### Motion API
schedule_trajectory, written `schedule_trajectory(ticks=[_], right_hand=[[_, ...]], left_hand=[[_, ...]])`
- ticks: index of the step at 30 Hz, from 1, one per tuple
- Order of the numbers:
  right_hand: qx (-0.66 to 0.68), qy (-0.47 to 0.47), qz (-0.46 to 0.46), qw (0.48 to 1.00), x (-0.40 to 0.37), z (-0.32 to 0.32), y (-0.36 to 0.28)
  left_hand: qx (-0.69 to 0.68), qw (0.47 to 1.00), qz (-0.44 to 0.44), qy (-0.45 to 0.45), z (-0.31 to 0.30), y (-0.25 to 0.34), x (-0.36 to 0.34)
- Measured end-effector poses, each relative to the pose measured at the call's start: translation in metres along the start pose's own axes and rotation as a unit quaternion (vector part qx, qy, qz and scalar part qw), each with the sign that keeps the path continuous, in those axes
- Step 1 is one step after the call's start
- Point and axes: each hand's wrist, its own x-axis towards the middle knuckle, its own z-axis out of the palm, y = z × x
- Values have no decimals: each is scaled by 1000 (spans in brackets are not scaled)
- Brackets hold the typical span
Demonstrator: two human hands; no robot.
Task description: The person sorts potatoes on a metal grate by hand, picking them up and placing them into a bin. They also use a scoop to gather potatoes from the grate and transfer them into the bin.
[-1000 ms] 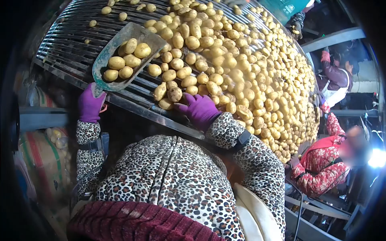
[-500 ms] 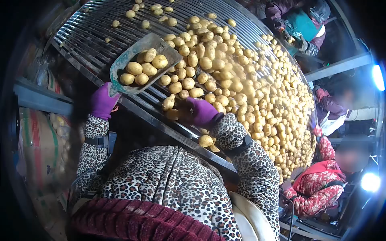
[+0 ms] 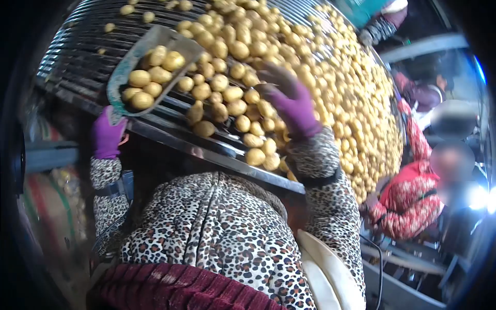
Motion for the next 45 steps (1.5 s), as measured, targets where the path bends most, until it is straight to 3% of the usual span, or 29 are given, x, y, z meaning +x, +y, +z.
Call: schedule_trajectory(ticks=[1, 2, 3, 5, 6, 8, 10, 11, 17, 20, 22, 23, 26, 30, 34, 41, 45], right_hand=[[-16, 74, 23, 997, -20, -21, 0], [-15, 107, -12, 994, -43, -45, 14], [-91, 169, -17, 981, -68, -53, 21], [-105, 191, 75, 973, -122, -72, 41], [-131, 179, 69, 973, -146, -74, 59], [-311, 126, 115, 935, -175, -63, 68], [-418, 136, 27, 898, -180, -47, 73], [-377, 152, 39, 913, -179, -46, 73], [-475, 171, -16, 863, -182, -59, 82], [-491, 182, 6, 852, -183, -78, 89], [-497, 178, 22, 849, -184, -85, 89], [-483, 182, 7, 857, -182, -86, 87], [-547, 228, -75, 802, -168, -72, 78], [-620, 205, -42, 756, -143, -67, 51], [-634, 132, 47, 761, -130, -70, 55], [-706, 45, 52, 705, -105, -42, 45], [-712, 15, 47, 701, -102, -41, 39]], left_hand=[[-2, 1000, -6, 8, 1, -2, -1], [-3, 1000, -12, 22, 0, -7, -2], [33, 999, 10, 34, -1, -12, -2], [25, 999, 20, 29, -2, -19, -3], [23, 999, 23, 26, -3, -23, -2], [-7, 1000, 8, 21, -2, -28, -3], [-22, 1000, -4, 11, -9, -24, -4], [-13, 1000, 2, 12, -11, -19, -4], [-50, 999, 2, 5, -11, -48, -3], [-82, 997, 2, 12, -8, -50, -4], [-32, 999, 6, 17, -9, -49, -4], [-7, 1000, 8, 20, -11, -47, -4], [-19, 1000, -21, -5, -19, -44, -9], [22, 1000, 2, 22, -22, -36, -12], [33, 999, 11, 36, -21, -37, -14], [-35, 998, -43, 15, -26, -32, -16], [-4, 999, -23, 31, -24, -31, -16]])
